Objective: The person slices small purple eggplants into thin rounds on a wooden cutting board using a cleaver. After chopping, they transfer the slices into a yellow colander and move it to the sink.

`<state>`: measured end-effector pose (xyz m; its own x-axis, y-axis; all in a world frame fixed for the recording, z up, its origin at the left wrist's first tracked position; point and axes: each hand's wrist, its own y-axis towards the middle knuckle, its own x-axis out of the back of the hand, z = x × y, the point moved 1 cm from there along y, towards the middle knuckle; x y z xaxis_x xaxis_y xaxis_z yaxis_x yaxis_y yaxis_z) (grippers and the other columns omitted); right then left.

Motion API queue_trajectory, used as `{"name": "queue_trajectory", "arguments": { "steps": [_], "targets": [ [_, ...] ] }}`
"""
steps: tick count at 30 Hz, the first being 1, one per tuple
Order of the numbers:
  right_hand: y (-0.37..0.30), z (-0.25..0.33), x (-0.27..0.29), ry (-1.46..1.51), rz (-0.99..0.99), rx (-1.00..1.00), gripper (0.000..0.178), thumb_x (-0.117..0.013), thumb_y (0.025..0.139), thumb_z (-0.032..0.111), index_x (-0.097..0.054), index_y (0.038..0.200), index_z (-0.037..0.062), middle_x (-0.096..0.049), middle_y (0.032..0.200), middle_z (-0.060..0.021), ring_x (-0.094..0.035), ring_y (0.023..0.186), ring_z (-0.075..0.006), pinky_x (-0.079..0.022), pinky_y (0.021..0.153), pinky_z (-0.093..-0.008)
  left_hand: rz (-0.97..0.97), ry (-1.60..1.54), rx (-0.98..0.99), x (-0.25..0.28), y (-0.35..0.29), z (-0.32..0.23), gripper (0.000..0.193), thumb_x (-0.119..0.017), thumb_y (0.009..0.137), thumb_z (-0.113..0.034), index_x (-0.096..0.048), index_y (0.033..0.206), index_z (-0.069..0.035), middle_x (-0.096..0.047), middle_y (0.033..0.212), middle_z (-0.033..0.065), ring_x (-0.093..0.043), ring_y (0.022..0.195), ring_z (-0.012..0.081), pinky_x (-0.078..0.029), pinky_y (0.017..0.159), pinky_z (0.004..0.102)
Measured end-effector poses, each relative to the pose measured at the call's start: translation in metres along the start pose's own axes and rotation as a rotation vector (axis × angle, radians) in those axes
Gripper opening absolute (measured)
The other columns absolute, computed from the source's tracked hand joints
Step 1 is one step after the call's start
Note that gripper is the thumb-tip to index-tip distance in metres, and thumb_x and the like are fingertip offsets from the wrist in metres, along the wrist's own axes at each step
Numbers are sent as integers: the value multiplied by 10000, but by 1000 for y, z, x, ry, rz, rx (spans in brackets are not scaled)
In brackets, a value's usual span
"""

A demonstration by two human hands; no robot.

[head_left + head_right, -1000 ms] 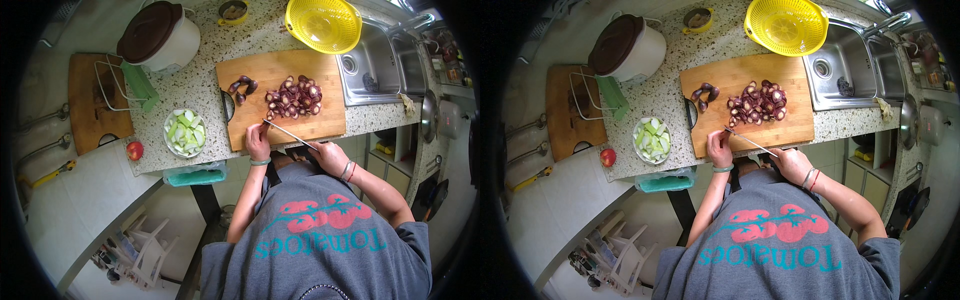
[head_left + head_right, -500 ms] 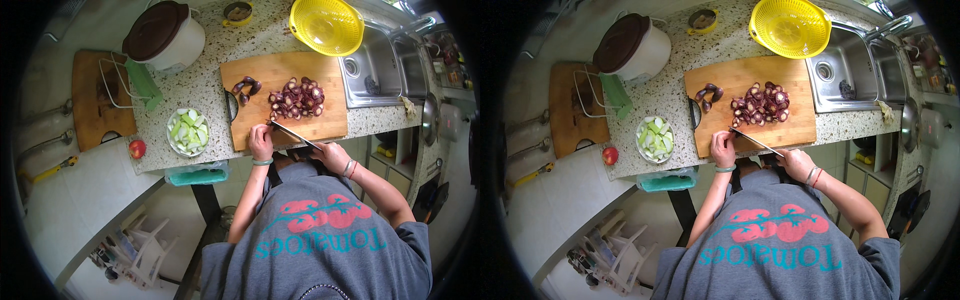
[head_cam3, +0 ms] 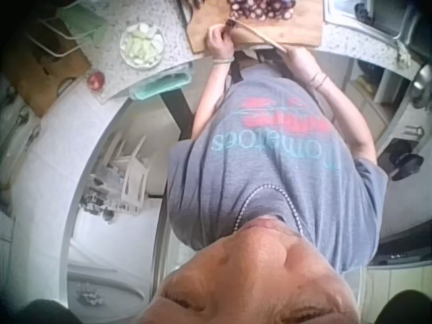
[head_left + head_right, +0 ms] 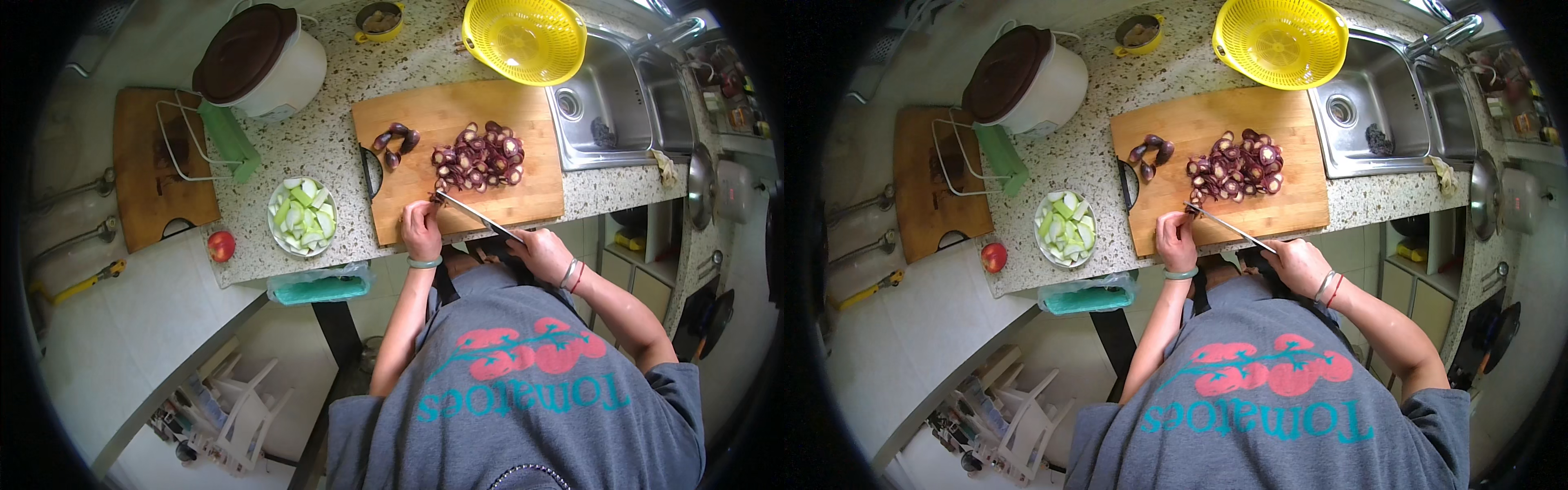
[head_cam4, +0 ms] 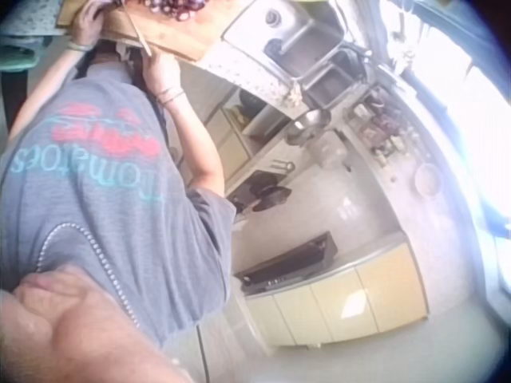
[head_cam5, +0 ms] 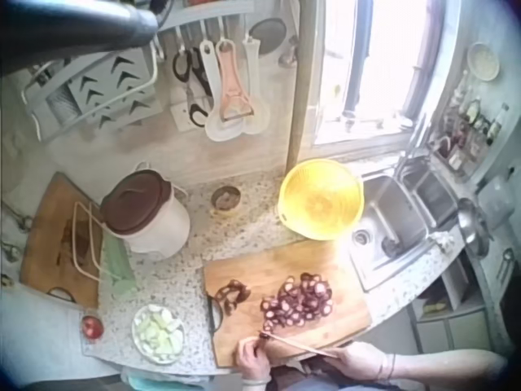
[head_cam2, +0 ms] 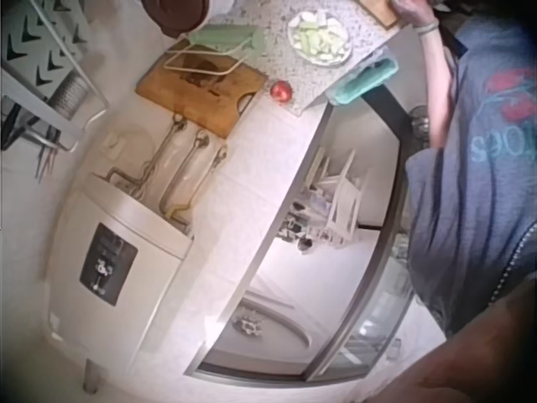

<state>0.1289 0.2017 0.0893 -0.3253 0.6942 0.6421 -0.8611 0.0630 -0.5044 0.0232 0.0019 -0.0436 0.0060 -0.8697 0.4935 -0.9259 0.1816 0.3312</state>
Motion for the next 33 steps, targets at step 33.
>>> {"name": "queue_trajectory", "arguments": {
  "steps": [33],
  "targets": [
    [27,-29,-4,-42,93,0,241,-569,924,260,-672,927,42,-643,769,-236,-621,749,-430,-499,694,-501,50,44,9,1,5,-4,143,-685,807,12,-562,878,-3,-563,957,135,-576,791,297,-485,698,375]
  ]
}}
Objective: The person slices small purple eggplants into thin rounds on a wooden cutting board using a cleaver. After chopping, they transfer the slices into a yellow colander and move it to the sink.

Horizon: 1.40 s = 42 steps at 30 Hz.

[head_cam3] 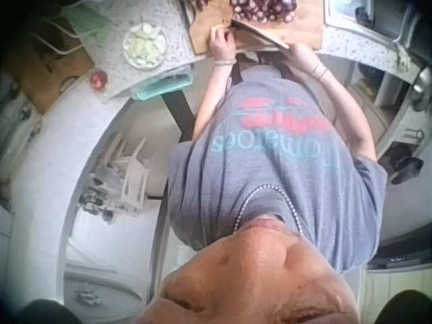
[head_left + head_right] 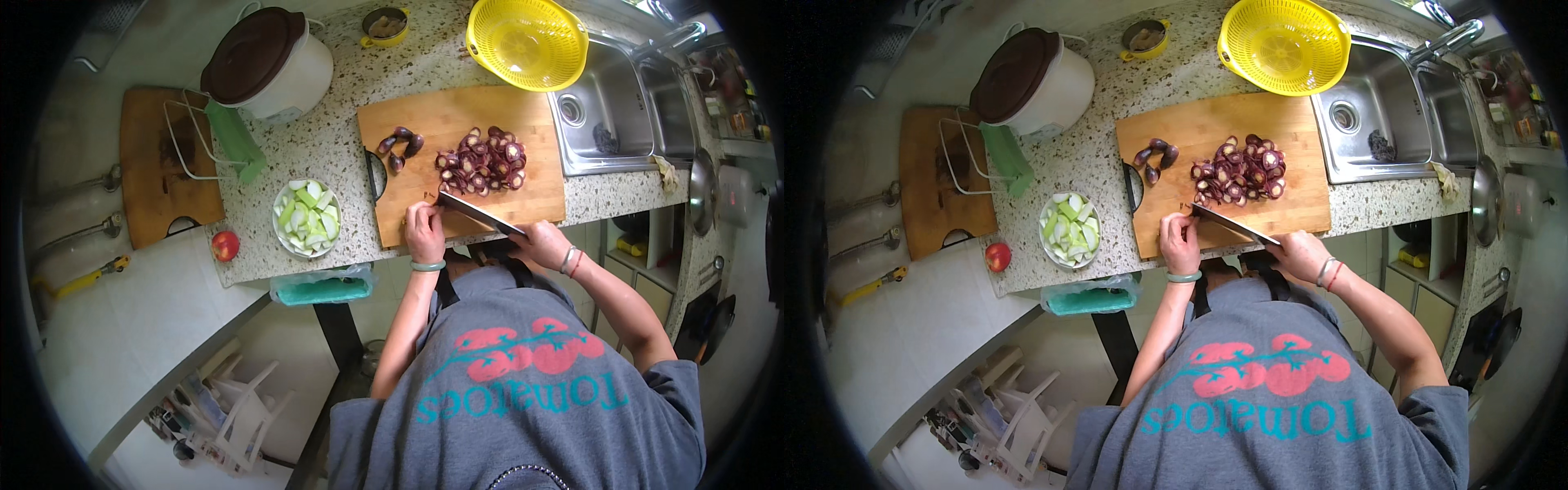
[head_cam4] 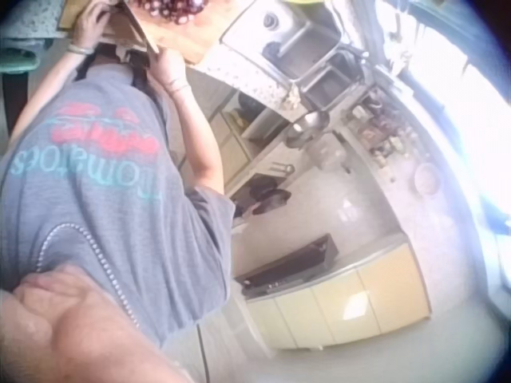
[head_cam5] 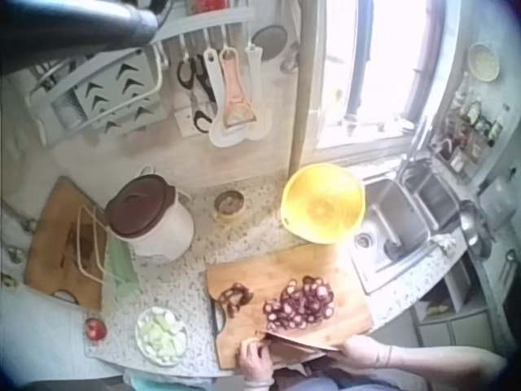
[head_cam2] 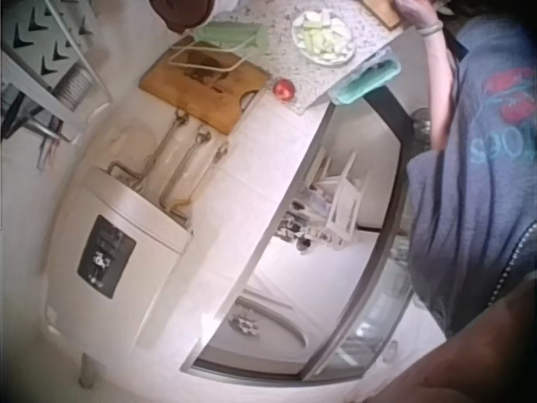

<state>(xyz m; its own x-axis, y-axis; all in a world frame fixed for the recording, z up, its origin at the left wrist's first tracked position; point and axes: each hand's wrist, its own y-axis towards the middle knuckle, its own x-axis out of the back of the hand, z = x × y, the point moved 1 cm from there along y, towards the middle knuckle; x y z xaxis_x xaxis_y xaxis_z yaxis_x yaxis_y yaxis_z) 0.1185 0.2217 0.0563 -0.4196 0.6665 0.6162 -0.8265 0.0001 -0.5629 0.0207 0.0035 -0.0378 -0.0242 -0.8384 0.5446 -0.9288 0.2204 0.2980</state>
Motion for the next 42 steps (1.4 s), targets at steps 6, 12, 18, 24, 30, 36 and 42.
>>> {"name": "queue_trajectory", "arguments": {
  "steps": [6,12,18,24,30,36,42],
  "targets": [
    [-12,0,5,17,-148,-3,229,-559,937,258,-676,966,63,-638,758,-232,-625,744,-421,-501,672,-502,120,17,114,7,10,-25,467,-714,774,3,-529,1201,-43,-523,1101,128,-569,861,270,-479,767,360],
    [-6,7,-6,-41,-135,47,237,-541,947,258,-662,1011,65,-644,746,-233,-636,726,-421,-511,671,-508,165,216,97,2,22,-14,347,-690,803,-37,-541,1116,-44,-541,1033,169,-571,917,378,-477,796,440],
    [-1,12,-9,-61,-213,50,223,-540,944,233,-659,963,45,-647,729,-229,-644,707,-405,-514,666,-499,170,322,202,11,21,-18,230,-685,825,-70,-545,1001,-24,-551,951,167,-589,870,362,-490,754,445],
    [10,15,-11,347,141,-118,388,-573,961,322,-618,730,14,-597,578,-119,-591,488,-226,-488,505,-363,32,57,352,14,4,-3,288,-731,799,-44,-570,1036,-14,-602,886,104,-593,714,198,-514,694,326],
    [14,5,-12,542,279,-244,499,-578,966,380,-531,617,28,-533,529,-44,-483,398,-120,-400,389,-292,76,32,418,17,4,-2,328,-724,810,-69,-570,1096,-22,-598,933,135,-614,799,258,-509,747,378],
    [18,8,-13,552,358,-254,498,-571,970,375,-533,617,26,-526,518,-41,-491,400,-124,-405,394,-296,5,-6,447,15,8,0,211,-730,811,-48,-597,970,-12,-628,838,94,-614,709,187,-516,676,316],
    [23,55,-14,323,363,-121,446,-564,966,350,-598,697,-5,-559,528,-70,-543,439,-164,-453,454,-338,-211,-159,538,45,-14,26,130,-653,895,-20,-580,1000,8,-647,813,58,-607,698,106,-498,651,236]
  ]
}}
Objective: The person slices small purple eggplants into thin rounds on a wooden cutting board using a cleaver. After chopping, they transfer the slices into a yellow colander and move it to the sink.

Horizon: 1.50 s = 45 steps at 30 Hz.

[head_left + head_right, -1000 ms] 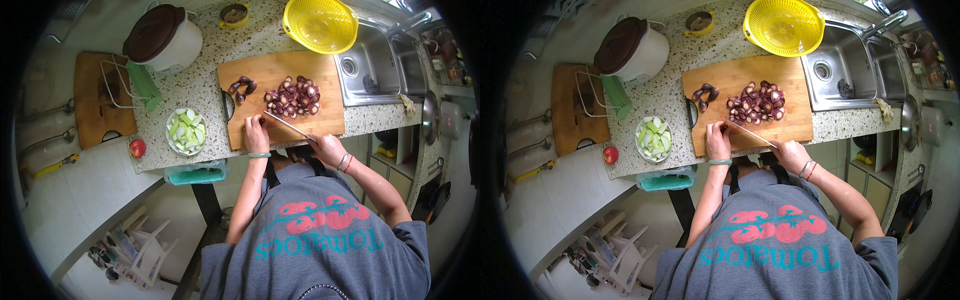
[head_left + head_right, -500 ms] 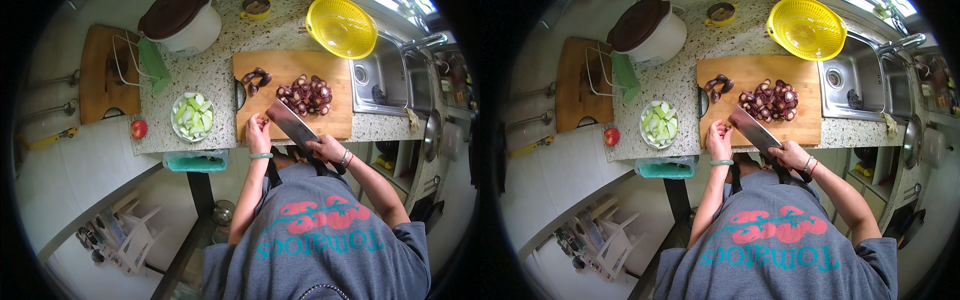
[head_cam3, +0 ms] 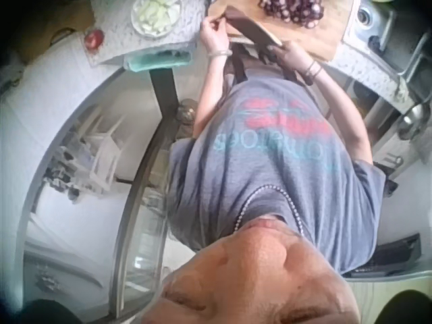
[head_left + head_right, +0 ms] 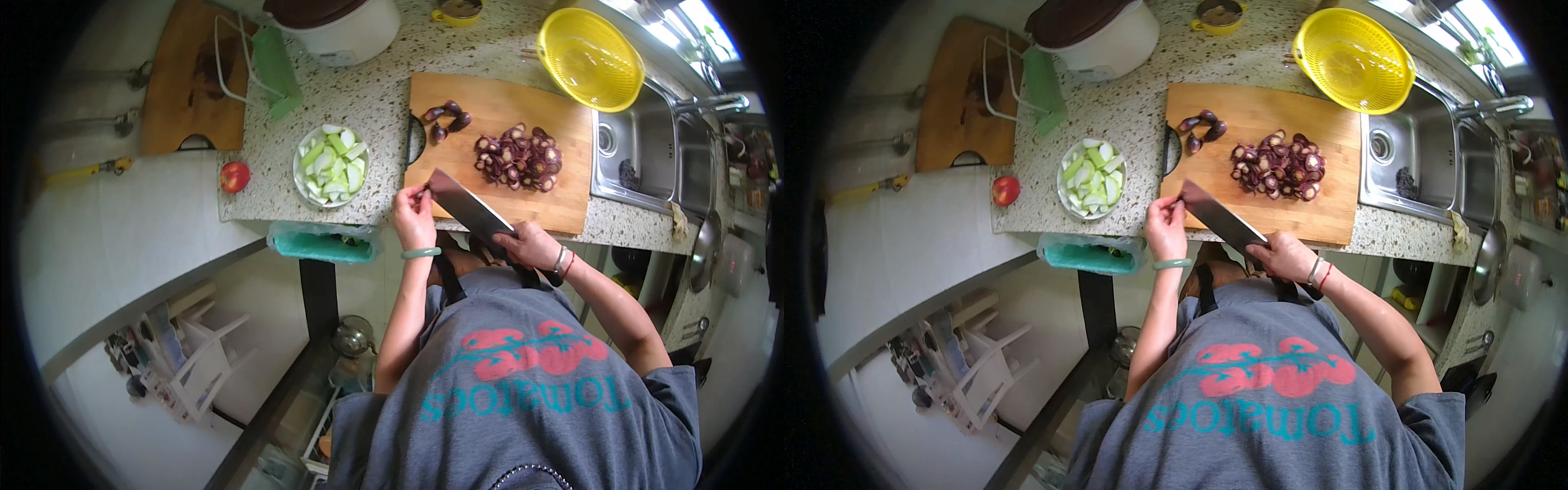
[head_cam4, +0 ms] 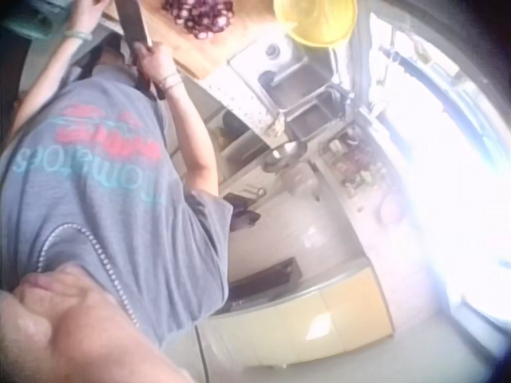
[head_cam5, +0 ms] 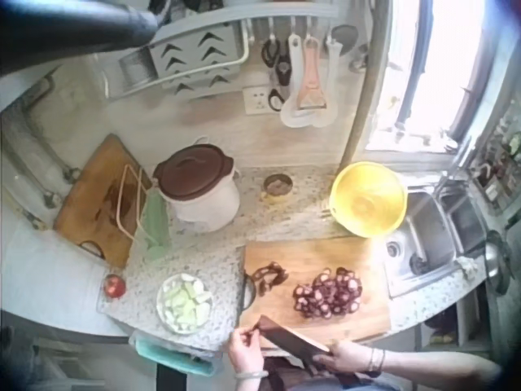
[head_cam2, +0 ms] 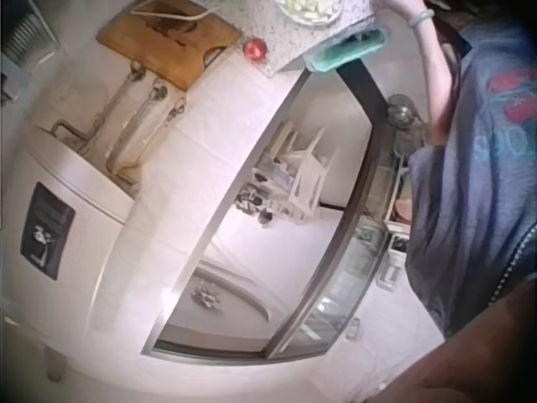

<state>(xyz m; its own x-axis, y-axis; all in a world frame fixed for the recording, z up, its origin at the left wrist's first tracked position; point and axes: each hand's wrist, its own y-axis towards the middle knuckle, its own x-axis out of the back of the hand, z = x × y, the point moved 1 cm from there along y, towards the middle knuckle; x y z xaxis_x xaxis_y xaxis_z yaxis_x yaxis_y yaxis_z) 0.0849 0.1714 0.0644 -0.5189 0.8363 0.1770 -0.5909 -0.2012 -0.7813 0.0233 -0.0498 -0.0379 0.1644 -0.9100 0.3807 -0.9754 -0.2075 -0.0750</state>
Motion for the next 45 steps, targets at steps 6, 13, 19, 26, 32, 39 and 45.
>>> {"name": "queue_trajectory", "arguments": {
  "steps": [6,13,19,26,32,39,45],
  "targets": [
    [28,41,-56,-519,-96,574,251,-585,894,230,-642,1061,51,-659,805,-224,-654,742,-391,-527,676,-470,-459,-356,151,82,-18,10,150,-605,923,-3,-539,1057,-6,-618,919,73,-615,798,143,-526,706,264],
    [31,73,-80,-770,-188,645,259,-539,893,202,-611,1109,79,-667,754,-171,-667,727,-353,-535,625,-461,-728,-859,363,138,-18,110,128,-665,895,-96,-652,1008,-37,-584,1050,81,-568,1016,232,-477,916,394],
    [13,26,-30,-589,-403,498,345,-579,860,172,-590,1199,112,-667,845,-170,-652,722,-374,-527,632,-474,-475,93,-87,92,14,5,109,-707,866,-74,-660,945,-16,-639,997,85,-593,833,188,-498,725,311],
    [-35,-7,11,-849,-809,199,525,-625,829,162,-506,1340,194,-576,812,-87,-623,665,-281,-494,633,-391,247,-73,-143,13,31,-101,92,-714,839,-18,-707,930,-6,-632,853,13,-548,707,69,-466,652,216],
    [-59,-29,28,-921,-955,236,587,-629,763,116,-515,1338,147,-563,796,-44,-616,724,-210,-474,635,-359,587,166,-409,-64,27,-103,91,-716,790,-81,-723,879,-61,-632,856,87,-636,769,236,-516,699,335],
    [-84,-51,29,-786,-974,207,473,-668,771,127,-596,1237,154,-572,747,-51,-610,640,-232,-478,580,-348,496,290,-456,-95,57,-100,180,-736,810,-140,-702,982,-102,-565,963,61,-617,817,246,-524,762,357],
    [-60,-44,21,-454,-735,219,344,-672,775,172,-642,1117,171,-673,813,-113,-663,702,-320,-539,596,-427,271,733,-570,-86,102,-105,319,-829,679,-209,-684,953,-135,-547,1014,68,-568,962,292,-485,830,434]
  ]
}}
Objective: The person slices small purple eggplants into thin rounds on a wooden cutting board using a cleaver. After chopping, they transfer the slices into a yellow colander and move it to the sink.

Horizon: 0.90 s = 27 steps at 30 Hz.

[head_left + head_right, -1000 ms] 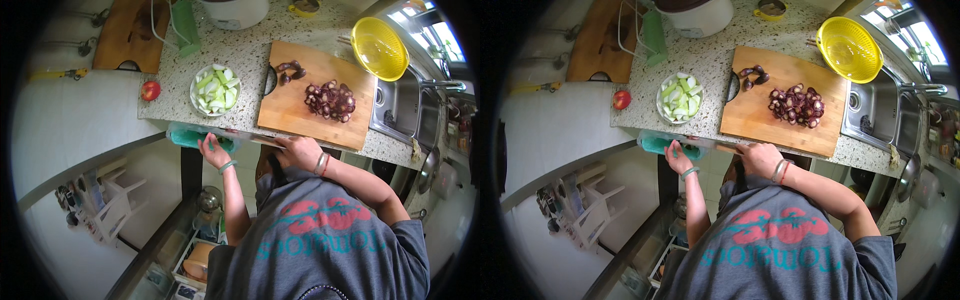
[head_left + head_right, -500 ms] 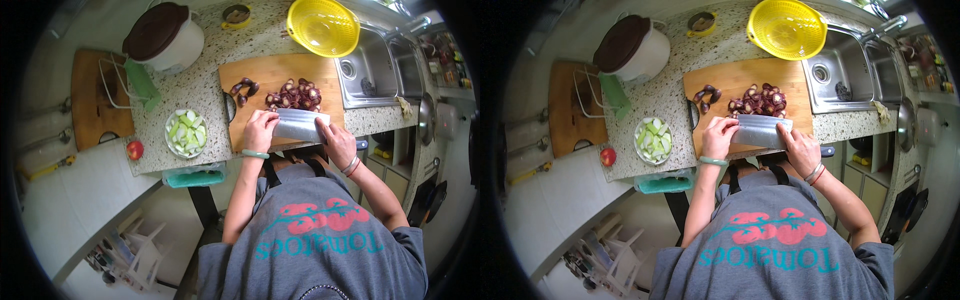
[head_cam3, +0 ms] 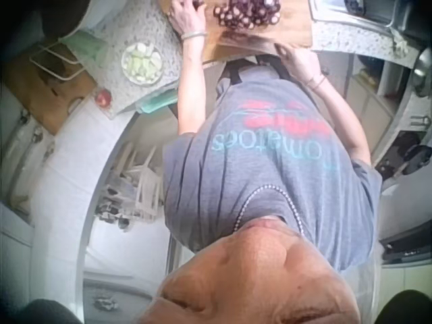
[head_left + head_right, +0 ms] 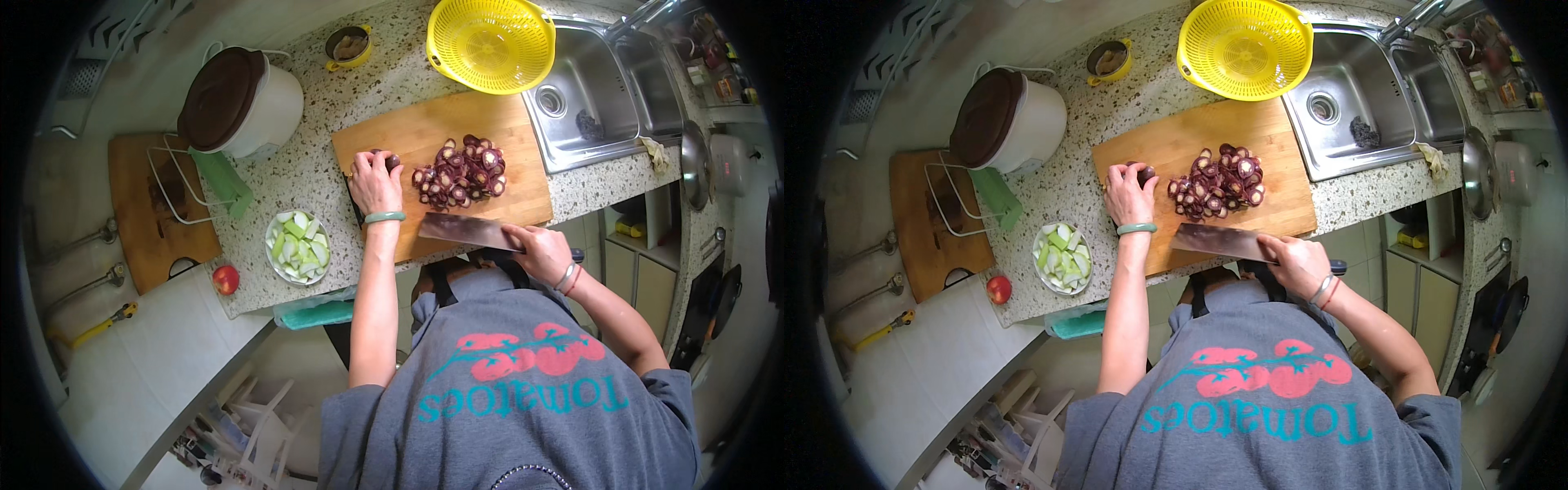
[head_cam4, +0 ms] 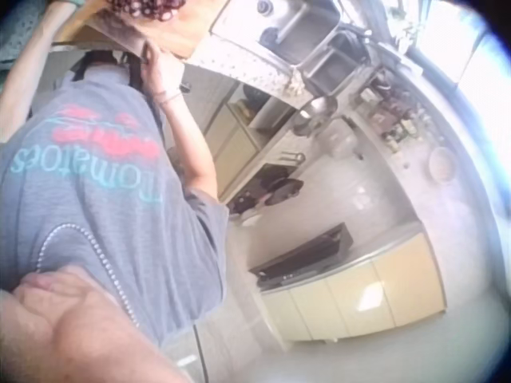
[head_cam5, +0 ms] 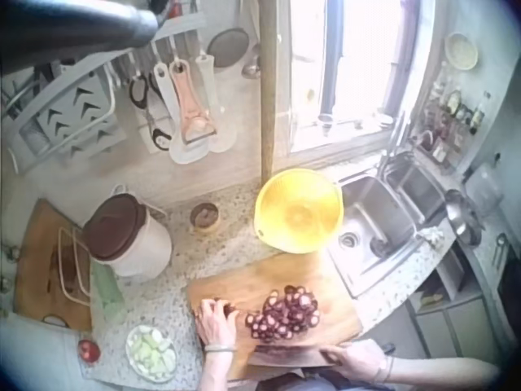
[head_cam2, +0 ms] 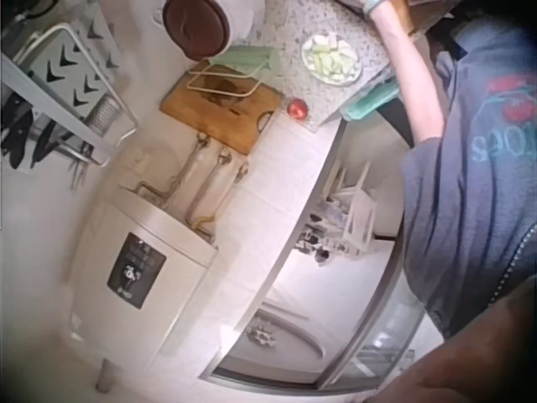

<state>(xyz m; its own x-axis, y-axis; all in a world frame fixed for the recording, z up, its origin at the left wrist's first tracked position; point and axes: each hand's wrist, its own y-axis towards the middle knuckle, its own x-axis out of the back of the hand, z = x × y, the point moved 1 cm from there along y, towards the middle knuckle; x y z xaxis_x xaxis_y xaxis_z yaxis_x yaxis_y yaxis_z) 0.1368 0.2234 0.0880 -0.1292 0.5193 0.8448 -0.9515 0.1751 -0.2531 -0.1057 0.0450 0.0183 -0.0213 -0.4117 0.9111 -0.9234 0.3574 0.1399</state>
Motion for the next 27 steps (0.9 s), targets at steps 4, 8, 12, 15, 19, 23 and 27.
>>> {"name": "queue_trajectory", "arguments": {
  "steps": [4,8,12,15,19,23,27],
  "targets": [
    [20,1,-20,164,178,-84,238,-619,857,219,-678,1061,112,-673,799,-179,-655,747,-369,-530,669,-459,-93,-327,46,0,-5,14,262,-806,723,-148,-688,950,-93,-622,965,49,-580,753,193,-508,707,335],
    [33,-3,-23,321,285,-186,234,-588,903,236,-683,1037,70,-656,803,-216,-646,773,-386,-512,704,-451,-48,-616,296,15,-44,13,280,-786,771,-118,-651,1012,-72,-653,866,39,-520,593,112,-468,576,267],
    [36,-1,-19,391,337,-240,234,-555,929,237,-682,993,52,-645,805,-226,-638,791,-399,-497,710,-464,137,-419,120,13,-95,0,276,-777,794,-149,-619,1011,-84,-612,788,35,-536,585,129,-466,555,292],
    [34,2,-24,350,346,-170,224,-546,937,220,-665,1004,42,-631,772,-236,-627,749,-411,-493,675,-470,66,-507,83,-9,-120,-1,223,-733,812,-113,-618,1001,-85,-610,885,74,-590,635,217,-495,610,354],
    [32,10,-28,253,263,-92,212,-566,934,206,-657,1031,41,-631,757,-238,-625,712,-411,-496,634,-472,-107,-518,87,-20,-124,-8,172,-732,807,-68,-634,948,-67,-589,942,85,-591,711,217,-498,637,345],
    [31,13,-25,203,259,-68,254,-554,938,222,-643,1120,69,-648,784,-231,-639,737,-406,-514,660,-490,-222,-501,70,-33,-127,-7,139,-743,792,-19,-650,889,-53,-566,936,78,-567,739,190,-488,618,303],
    [26,17,-10,195,257,-49,273,-550,940,226,-635,1144,66,-660,789,-220,-647,734,-397,-522,661,-489,-248,-553,102,-38,-129,-8,130,-747,780,6,-653,850,-50,-548,911,66,-566,745,182,-488,618,282]
  ]
}}
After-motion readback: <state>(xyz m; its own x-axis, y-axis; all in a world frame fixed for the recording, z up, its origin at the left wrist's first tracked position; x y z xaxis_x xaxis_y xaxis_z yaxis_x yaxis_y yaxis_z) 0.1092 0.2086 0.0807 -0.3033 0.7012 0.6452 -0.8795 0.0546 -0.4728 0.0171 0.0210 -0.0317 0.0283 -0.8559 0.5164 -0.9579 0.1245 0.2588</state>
